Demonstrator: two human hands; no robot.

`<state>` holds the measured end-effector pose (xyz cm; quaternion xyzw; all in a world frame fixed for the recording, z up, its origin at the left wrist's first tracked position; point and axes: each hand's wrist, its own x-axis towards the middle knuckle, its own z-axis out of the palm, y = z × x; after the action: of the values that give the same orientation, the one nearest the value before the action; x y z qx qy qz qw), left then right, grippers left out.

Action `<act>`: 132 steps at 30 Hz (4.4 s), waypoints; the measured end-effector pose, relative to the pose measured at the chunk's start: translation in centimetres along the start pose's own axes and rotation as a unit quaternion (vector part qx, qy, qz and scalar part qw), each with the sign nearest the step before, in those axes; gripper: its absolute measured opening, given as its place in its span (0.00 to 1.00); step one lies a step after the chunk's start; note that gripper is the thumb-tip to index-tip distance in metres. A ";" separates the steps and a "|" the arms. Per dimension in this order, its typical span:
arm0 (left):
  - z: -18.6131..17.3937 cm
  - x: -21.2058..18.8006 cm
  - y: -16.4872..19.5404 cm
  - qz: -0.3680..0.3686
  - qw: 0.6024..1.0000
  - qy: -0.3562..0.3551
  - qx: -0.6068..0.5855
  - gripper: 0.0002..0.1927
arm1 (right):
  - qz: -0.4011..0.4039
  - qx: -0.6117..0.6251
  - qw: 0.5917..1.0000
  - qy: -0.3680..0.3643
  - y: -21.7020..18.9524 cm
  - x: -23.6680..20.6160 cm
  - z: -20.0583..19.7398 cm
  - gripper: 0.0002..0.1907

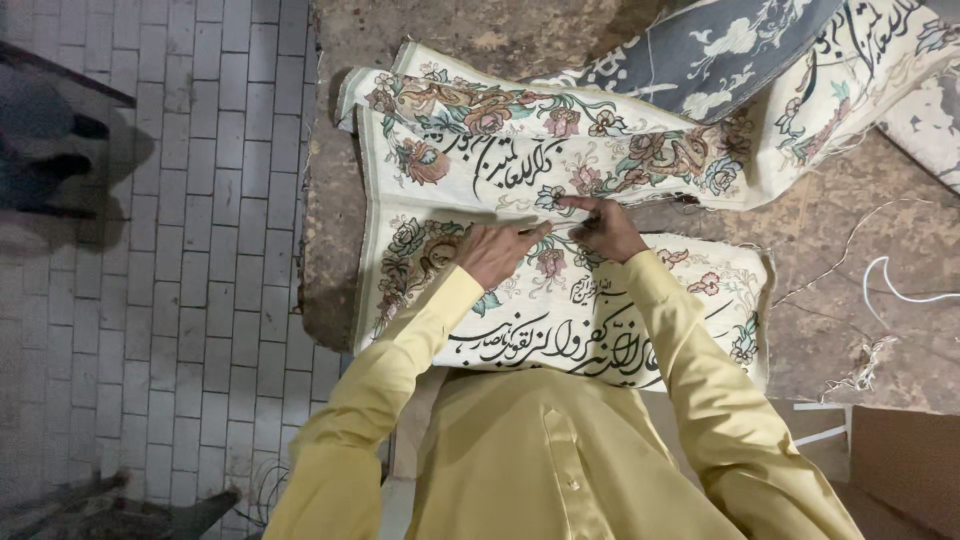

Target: The person lays a large patterned textile on a workbench and uses a yellow utility knife to cut along marked lines. They remove cut sections and continue trimming the fabric into smaller pieces.

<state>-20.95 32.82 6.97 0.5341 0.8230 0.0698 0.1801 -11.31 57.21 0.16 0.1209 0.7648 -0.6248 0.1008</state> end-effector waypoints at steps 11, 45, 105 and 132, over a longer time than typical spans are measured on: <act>0.7 -0.3 0.7 0.059 0.975 0.198 0.081 0.31 | 0.015 -0.136 0.990 0.028 -1.8 -0.2 0.0 0.31; 5.7 2.9 -0.8 -0.004 0.975 0.069 0.210 0.25 | -0.050 -0.020 0.998 0.040 -3.9 -1.2 -0.1 0.35; 5.6 -11.8 -11.7 -0.102 0.929 0.261 -0.242 0.26 | 0.010 -0.205 0.953 0.222 -2.4 1.1 13.0 0.38; 1.6 -12.4 -9.4 -0.117 0.979 0.075 -0.150 0.29 | -0.052 -0.098 0.991 0.080 -7.1 2.8 9.8 0.28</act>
<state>-23.83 17.54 5.38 0.3943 0.8713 0.2106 0.2023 -16.11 46.41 3.99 0.1197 0.8334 -0.5392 0.0178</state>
